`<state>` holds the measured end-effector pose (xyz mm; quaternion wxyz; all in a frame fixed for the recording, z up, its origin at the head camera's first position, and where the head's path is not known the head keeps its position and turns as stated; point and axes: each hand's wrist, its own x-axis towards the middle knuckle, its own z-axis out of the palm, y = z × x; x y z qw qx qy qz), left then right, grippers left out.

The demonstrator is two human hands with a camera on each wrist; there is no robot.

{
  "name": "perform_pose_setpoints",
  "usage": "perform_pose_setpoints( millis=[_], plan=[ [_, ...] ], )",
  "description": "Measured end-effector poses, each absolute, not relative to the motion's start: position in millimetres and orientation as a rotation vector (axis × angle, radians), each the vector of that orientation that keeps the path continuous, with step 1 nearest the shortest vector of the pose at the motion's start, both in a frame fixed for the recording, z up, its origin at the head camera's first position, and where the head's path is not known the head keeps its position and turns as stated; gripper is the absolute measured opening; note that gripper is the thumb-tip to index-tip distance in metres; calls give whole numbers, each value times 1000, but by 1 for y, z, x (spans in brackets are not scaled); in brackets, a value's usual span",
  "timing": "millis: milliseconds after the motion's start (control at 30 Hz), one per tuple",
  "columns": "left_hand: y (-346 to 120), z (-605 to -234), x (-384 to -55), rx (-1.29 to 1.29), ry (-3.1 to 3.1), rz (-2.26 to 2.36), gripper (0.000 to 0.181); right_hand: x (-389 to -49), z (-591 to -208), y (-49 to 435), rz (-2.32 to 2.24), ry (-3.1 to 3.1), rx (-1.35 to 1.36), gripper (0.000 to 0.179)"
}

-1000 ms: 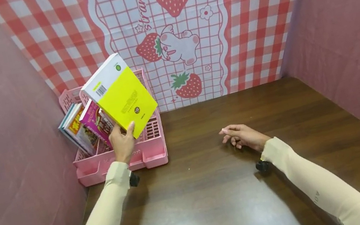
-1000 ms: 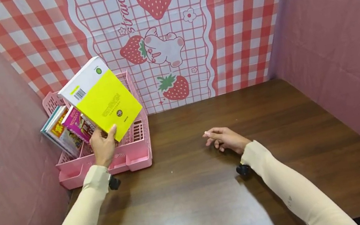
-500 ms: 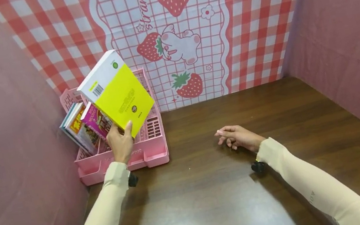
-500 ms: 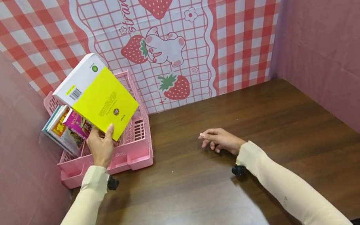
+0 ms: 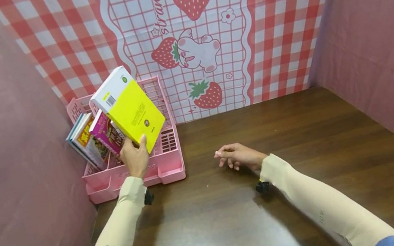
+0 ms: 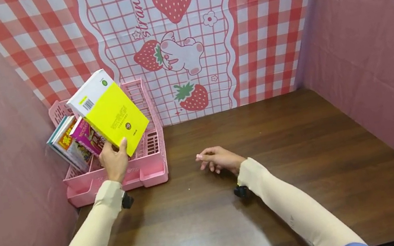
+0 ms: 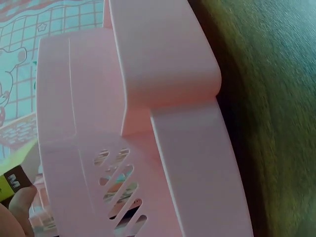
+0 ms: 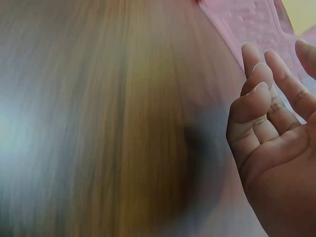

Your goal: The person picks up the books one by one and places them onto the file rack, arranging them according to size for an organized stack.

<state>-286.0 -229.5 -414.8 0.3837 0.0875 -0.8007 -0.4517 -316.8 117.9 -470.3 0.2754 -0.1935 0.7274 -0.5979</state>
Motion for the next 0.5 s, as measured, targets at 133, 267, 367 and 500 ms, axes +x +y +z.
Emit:
perform_pose_setpoints(
  millis=[133,267,367,500],
  plan=[
    [-225,-418,-290,268,-2085,-1105,32,-314,-466,91,-1544,1994,-593,43],
    [-219,-417,-296,265,-2161,-1043,33,-311,-461,63,-1552,2000,-599,45],
    [-213,-416,-301,284,-2224,-1018,34,-308,-457,43,-1591,1984,-575,49],
    [-205,-415,-309,329,-2293,-985,34,-304,-454,21,-1613,1964,-565,52]
  ],
)
